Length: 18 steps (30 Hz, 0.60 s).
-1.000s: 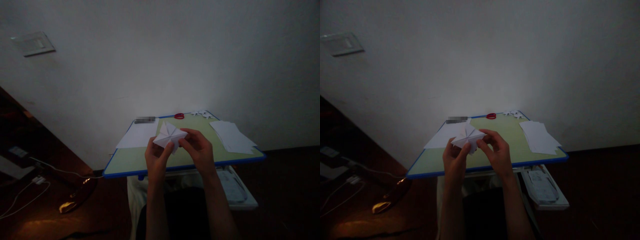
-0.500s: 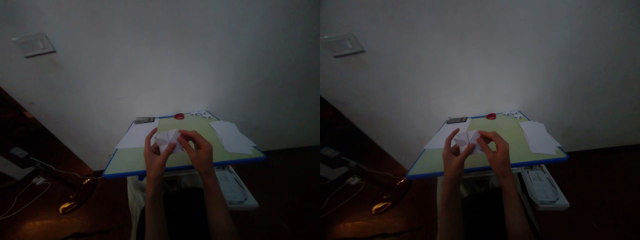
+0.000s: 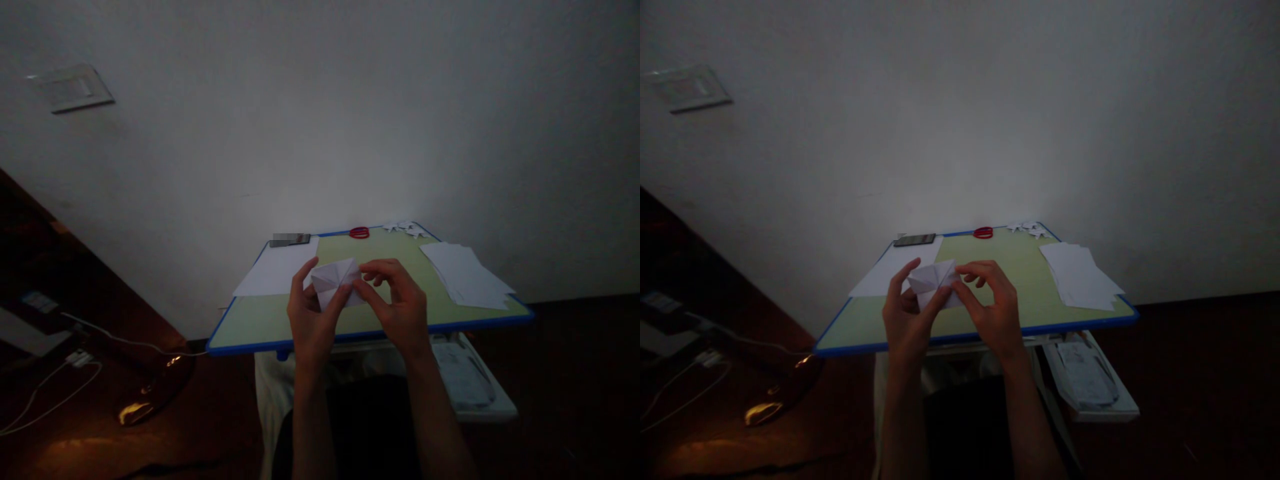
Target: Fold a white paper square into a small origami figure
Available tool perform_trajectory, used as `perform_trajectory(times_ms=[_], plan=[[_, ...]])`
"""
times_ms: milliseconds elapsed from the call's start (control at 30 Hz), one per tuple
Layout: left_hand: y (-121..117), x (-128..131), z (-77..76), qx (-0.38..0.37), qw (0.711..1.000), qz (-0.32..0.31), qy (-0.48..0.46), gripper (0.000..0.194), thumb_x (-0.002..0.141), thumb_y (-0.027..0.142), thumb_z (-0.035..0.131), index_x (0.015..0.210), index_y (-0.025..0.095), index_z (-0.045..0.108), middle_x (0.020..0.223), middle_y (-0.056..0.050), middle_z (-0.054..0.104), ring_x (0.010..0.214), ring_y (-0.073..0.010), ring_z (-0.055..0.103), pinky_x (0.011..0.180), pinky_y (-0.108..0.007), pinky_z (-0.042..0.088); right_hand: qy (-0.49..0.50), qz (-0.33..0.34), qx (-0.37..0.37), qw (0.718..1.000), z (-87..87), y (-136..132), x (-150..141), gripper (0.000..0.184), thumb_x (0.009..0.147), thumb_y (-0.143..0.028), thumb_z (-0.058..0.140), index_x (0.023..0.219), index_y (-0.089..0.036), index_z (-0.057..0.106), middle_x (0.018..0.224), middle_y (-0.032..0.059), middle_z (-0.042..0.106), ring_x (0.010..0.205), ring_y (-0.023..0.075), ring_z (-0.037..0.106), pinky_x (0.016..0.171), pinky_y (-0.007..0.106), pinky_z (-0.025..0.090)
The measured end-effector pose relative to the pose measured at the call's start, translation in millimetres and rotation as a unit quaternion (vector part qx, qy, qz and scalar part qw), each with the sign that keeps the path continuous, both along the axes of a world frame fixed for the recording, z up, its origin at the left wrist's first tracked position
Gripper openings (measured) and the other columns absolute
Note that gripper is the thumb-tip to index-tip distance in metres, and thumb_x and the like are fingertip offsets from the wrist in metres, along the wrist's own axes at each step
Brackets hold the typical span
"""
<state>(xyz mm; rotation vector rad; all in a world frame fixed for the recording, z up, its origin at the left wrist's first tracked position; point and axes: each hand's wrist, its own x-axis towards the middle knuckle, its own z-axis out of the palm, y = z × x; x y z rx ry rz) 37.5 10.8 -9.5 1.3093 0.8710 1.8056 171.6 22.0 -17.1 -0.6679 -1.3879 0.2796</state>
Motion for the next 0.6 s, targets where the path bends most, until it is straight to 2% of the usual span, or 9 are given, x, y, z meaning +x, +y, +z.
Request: perform_trajectory(times_ms=[67,200,300,433,600], plan=[[-1,0,0.5,-0.006,1.000,-0.004,0.003,0.073,0.074,0.027,0.088,0.138,0.020,0.053,0.093,-0.007,0.080,0.082,-0.0215,0.078,0.073,-0.029,0.062,0.002,0.006,-0.001,1.000,-0.2,-1,1,0.016,0.090,-0.016,0.073,0.102,-0.027,0.070,0.094,0.0008,0.069,0.084,0.0183,0.062,0.075,0.034,0.048],[0,-2,-0.5,-0.009,1.000,-0.015,-0.008,0.075,0.072,0.030,0.090,0.137,0.020,0.055,0.089,-0.006,0.080,0.077,-0.0216,0.078,0.071,-0.031,0.063,-0.024,0.017,0.011,1.000,-0.5,-4,4,0.015,0.093,-0.017,0.068,0.103,-0.028,0.072,0.095,0.0027,0.069,0.087,0.0203,0.062,0.074,0.036,0.049],[2,-3,-3.2,-0.006,1.000,0.001,-0.022,0.074,0.071,0.030,0.090,0.135,0.020,0.057,0.089,-0.006,0.080,0.076,-0.0207,0.077,0.072,-0.030,0.063,-0.043,0.007,0.029,0.999,0.3,-5,5,0.013,0.095,-0.018,0.067,0.095,-0.028,0.075,0.098,0.0040,0.065,0.094,0.0213,0.063,0.079,0.037,0.051],[5,-2,-6.6,0.008,0.998,0.028,-0.051,0.072,0.072,0.029,0.090,0.135,0.021,0.056,0.097,-0.007,0.081,0.083,-0.0207,0.078,0.077,-0.030,0.062,-0.048,0.002,0.019,0.999,2.4,-6,3,0.013,0.093,-0.017,0.069,0.093,-0.028,0.077,0.093,0.0026,0.058,0.089,0.0186,0.061,0.079,0.035,0.051],[5,5,-5.3,0.038,0.991,0.084,-0.094,0.071,0.072,0.026,0.091,0.134,0.021,0.056,0.102,-0.008,0.080,0.088,-0.0202,0.077,0.080,-0.030,0.061,-0.051,0.018,0.002,0.999,6.6,-10,-5,0.013,0.093,-0.016,0.067,0.097,-0.026,0.075,0.090,0.0023,0.069,0.086,0.0187,0.063,0.076,0.035,0.051]])
